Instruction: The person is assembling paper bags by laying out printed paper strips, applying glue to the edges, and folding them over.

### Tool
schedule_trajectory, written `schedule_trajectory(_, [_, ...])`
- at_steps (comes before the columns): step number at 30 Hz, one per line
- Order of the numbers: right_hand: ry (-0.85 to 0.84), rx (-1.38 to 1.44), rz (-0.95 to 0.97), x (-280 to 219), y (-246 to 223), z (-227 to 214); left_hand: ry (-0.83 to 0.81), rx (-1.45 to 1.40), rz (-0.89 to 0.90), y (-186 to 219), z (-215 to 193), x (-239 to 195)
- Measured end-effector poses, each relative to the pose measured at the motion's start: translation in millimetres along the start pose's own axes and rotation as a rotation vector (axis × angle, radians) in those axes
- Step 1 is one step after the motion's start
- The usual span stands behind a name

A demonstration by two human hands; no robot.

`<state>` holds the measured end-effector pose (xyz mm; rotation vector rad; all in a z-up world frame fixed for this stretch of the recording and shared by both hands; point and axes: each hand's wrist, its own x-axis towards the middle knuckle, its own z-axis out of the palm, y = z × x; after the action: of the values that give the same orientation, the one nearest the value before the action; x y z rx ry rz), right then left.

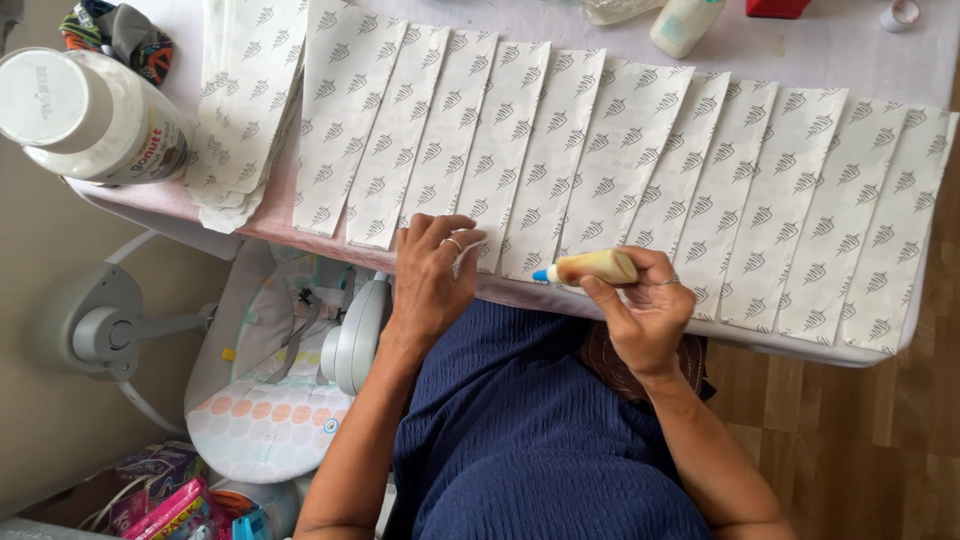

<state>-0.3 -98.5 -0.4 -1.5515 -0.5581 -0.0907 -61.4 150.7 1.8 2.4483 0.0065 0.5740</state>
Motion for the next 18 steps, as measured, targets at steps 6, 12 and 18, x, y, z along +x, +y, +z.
schedule_trajectory(6, [-0.046,0.087,-0.035,19,-17,57,-0.052,0.038,-0.003,-10,-12,-7])
schedule_trajectory(12, [-0.110,-0.018,-0.037,22,-2,66,-0.130,-0.040,-0.049,-13,-22,-12])
schedule_trajectory(18, [-0.114,-0.010,-0.059,28,-1,89,-0.146,-0.091,-0.051,-22,-20,-15])
